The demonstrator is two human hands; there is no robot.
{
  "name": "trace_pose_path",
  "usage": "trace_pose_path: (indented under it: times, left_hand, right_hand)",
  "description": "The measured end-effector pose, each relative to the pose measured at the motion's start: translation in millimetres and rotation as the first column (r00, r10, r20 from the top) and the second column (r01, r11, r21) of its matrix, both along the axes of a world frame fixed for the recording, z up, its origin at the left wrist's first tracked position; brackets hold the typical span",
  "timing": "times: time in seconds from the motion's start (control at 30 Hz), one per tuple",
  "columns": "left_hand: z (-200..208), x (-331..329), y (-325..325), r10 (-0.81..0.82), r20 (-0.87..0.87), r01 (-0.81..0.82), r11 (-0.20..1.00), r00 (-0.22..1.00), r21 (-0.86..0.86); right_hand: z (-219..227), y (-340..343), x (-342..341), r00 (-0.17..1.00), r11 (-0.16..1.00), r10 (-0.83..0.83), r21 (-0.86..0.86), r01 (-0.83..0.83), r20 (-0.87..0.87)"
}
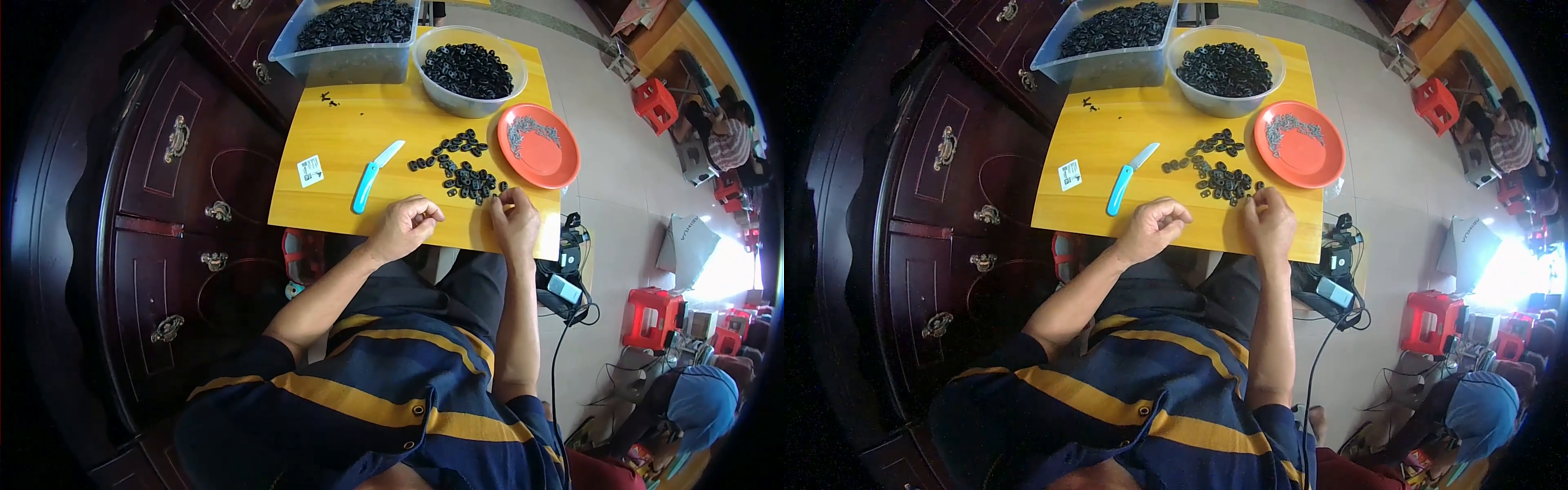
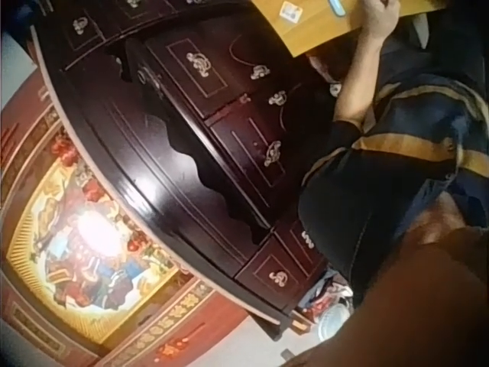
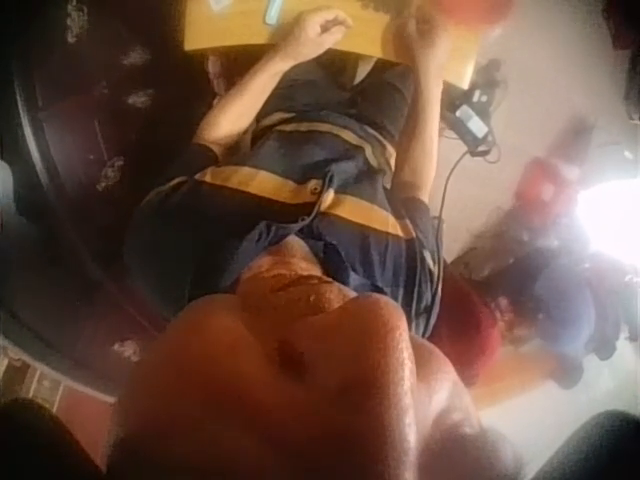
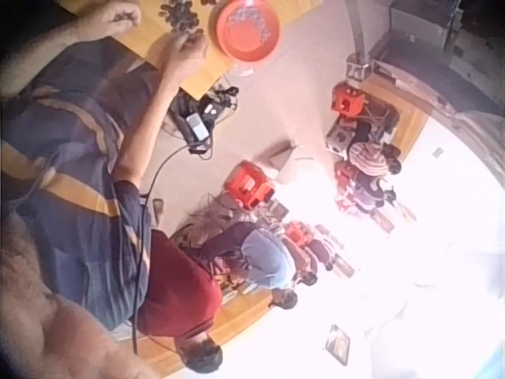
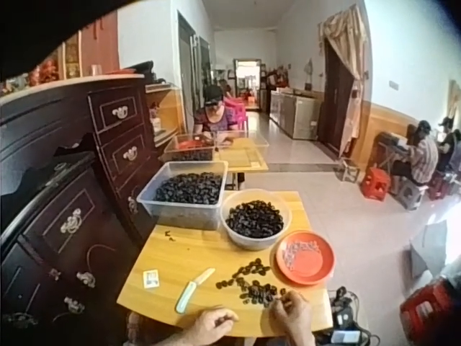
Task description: The person assembles small plastic clips by inserting components into each piece by hand, then gathers and sorts the plastic pieces into containers.
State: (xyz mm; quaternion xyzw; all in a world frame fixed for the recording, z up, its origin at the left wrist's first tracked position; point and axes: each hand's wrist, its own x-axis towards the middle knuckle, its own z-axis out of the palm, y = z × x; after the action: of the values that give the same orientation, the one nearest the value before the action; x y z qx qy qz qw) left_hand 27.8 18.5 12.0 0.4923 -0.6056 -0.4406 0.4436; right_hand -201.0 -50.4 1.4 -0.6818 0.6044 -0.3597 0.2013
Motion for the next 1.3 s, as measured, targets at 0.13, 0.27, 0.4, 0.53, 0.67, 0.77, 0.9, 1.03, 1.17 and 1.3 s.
trace_pose_path:
  times: [0.13,0.27,0.4,0.53,0.67,0.77,0.9,1.03,1.17,1.3]
  left_hand:
    - [-3,-6,-4,-0.01,0.002,0.01,1.0,1.0,0.005]
    - [-4,-20,-14,0.007,-0.048,-0.005,0.999,0.999,0.039]
    - [-5,-33,-26,0.056,-0.059,-0.059,0.996,0.997,-0.063]
    - [8,-43,-35,0.066,0.066,-0.056,0.989,0.996,-0.139]
    - [9,-49,-40,0.054,0.163,-0.02,0.979,0.985,-0.203]
    - [12,-54,-41,0.074,0.208,-0.029,0.977,0.975,-0.21]
    - [10,-55,-42,0.069,0.2,-0.028,0.979,0.977,-0.204]
    - [10,-55,-42,0.066,0.21,-0.027,0.983,0.975,-0.183]
    - [12,-56,-42,0.076,0.219,-0.028,0.976,0.973,-0.216]
    - [12,-54,-41,0.055,0.249,-0.012,0.985,0.967,-0.169]
  right_hand:
    - [-6,16,-2,0.95,0.986,-0.07,0.163,0.02,0.305]
    - [-10,31,9,0.745,0.983,0.016,0.124,-0.132,0.667]
    - [-6,35,17,0.611,0.939,-0.051,0.246,-0.24,0.79]
    - [-4,32,14,0.584,0.923,-0.07,0.274,-0.269,0.808]
    - [-13,30,12,0.561,0.926,-0.038,0.24,-0.29,0.827]
    - [-14,31,12,0.612,0.926,-0.03,0.252,-0.28,0.79]
    - [-16,32,12,0.565,0.923,-0.044,0.25,-0.293,0.824]
    - [-19,31,13,0.581,0.927,-0.04,0.246,-0.282,0.813]
    - [-20,31,13,0.596,0.926,-0.038,0.252,-0.281,0.802]
    - [-18,31,14,0.577,0.929,-0.047,0.249,-0.275,0.815]
